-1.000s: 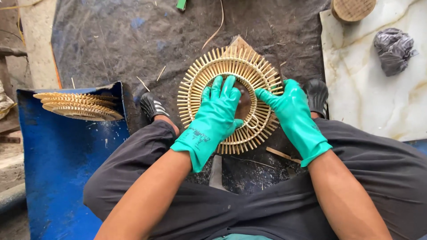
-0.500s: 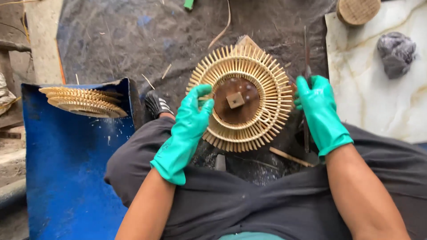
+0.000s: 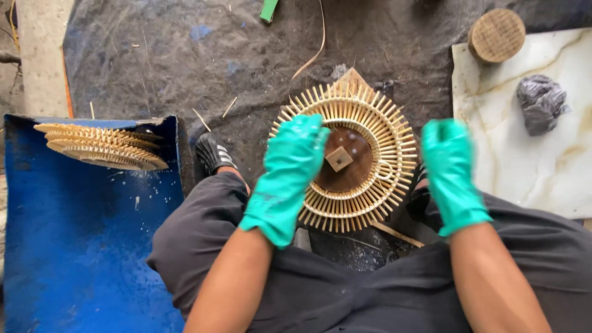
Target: Assembling a circular bamboo furniture component using a wooden jig, pliers, and other hand tools.
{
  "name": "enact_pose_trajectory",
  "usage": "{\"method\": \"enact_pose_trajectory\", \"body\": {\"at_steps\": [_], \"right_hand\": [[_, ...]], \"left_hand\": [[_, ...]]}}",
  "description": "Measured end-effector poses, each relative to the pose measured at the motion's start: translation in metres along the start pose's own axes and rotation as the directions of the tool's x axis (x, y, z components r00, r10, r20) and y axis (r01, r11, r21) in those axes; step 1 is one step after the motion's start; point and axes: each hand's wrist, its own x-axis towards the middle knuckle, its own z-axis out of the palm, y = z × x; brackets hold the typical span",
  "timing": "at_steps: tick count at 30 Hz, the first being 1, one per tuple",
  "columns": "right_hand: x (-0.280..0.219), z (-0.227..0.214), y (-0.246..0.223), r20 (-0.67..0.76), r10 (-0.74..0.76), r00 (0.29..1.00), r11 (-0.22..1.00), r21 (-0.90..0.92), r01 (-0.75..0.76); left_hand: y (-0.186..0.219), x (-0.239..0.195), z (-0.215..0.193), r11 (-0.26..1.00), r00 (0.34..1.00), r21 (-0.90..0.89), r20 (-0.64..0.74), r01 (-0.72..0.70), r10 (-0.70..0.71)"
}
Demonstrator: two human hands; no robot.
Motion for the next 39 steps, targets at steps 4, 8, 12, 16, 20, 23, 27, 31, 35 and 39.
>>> {"method": "enact_pose_trajectory", "body": {"at_steps": [4,8,12,16,20,23,27,31,35,39], "right_hand": [[-0.006,-0.039,-0.112,-0.128,-0.23,0.965,0.973,-0.067,0.223],[0.004,-0.005,-0.159,0.456,-0.275,0.846,0.801,-0.378,0.465],[-0.001,0.012,-0.165,0.527,-0.291,0.798,0.685,-0.468,0.559],[0.009,0.015,-0.158,0.537,-0.354,0.766,0.696,-0.396,0.599],[0.001,0.022,-0.137,0.398,-0.551,0.734,0.651,-0.344,0.676],[-0.003,0.025,-0.13,0.346,-0.589,0.731,0.641,-0.351,0.683],[-0.013,0.018,-0.135,0.25,-0.669,0.7,0.618,-0.336,0.711],[-0.013,0.014,-0.119,0.162,-0.601,0.782,0.693,-0.381,0.612],[0.007,-0.029,-0.097,0.24,-0.009,0.971,0.918,0.386,-0.087],[0.001,-0.027,-0.022,0.183,0.07,0.981,0.996,-0.069,-0.058]], "left_hand": [[0.014,0.007,0.013,0.989,0.995,0.138,-0.079,-0.051,0.063],[0.013,0.017,0.025,0.982,0.998,0.187,-0.043,-0.039,0.048],[0.011,0.019,0.022,0.984,0.992,0.162,-0.085,-0.075,0.09],[0.001,0.024,0.025,0.992,0.996,0.094,-0.034,-0.085,0.088],[-0.003,0.023,0.027,0.984,0.982,0.1,-0.1,-0.148,0.158],[-0.007,0.022,0.033,0.973,0.97,0.13,-0.126,-0.191,0.208],[-0.003,0.03,0.026,0.976,0.978,0.117,-0.078,-0.185,0.195],[0.0,0.024,0.02,0.96,0.96,0.094,-0.07,-0.263,0.27],[0.02,0.003,0.001,0.973,0.971,0.065,-0.076,-0.222,0.226],[0.053,-0.061,-0.008,0.984,0.997,0.173,0.056,-0.053,0.044]]}}
